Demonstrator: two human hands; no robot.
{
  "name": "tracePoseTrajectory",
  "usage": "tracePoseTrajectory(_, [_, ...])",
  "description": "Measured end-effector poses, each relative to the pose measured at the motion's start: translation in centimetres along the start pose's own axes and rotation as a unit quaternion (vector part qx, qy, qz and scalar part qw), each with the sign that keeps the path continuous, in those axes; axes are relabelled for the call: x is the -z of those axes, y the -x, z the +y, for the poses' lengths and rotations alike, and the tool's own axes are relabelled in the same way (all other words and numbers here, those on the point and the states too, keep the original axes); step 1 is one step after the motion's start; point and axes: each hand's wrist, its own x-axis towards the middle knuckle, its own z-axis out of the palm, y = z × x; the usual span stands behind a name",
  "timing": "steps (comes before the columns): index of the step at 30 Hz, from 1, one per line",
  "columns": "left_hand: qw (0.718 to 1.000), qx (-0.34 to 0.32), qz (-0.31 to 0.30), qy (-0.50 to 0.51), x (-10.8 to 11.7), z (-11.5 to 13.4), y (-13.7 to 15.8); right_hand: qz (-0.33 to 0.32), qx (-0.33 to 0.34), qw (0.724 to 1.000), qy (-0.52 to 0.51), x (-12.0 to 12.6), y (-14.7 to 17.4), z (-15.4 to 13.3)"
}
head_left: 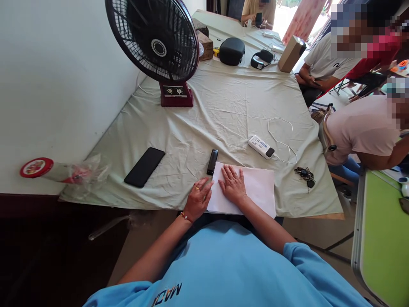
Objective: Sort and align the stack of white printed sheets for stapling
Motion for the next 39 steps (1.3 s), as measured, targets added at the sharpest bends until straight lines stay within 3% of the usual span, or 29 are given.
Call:
tracePoseTrajectory(5, [0.998, -0.036, -0.035, -0.022, -0.4, 0.4, 0.0, 0.0, 0.007, 1.0, -0.013, 0.1, 0.0, 0.0])
tracePoseTrajectory(15, [0.998, -0.013, -0.061, -0.026, -0.4, 0.8, -0.1, -0.008, 0.009, 1.0, -0.009, 0.5, 0.1, 0.1])
tracePoseTrajectory(21, [0.991, -0.027, -0.125, -0.027, -0.1, 0.9, -0.7, -0.011, 0.007, 1.0, -0.011, 0.6, 0.2, 0.1])
tracePoseTrajectory(26, [0.993, -0.02, -0.119, 0.008, 0.1, 0.8, -0.9, -0.005, 0.015, 1.0, -0.003, 0.5, 0.2, 0.3])
tracePoseTrajectory(34, [0.994, -0.024, -0.108, -0.017, -0.5, 0.8, -1.3, 0.006, 0.017, 1.0, 0.009, 0.0, 0.3, 0.4])
tracePoseTrajectory(39, [0.986, -0.061, -0.154, -0.012, -0.9, -0.5, -3.2, 0.024, 0.031, 0.999, -0.003, -0.6, 0.3, 0.6])
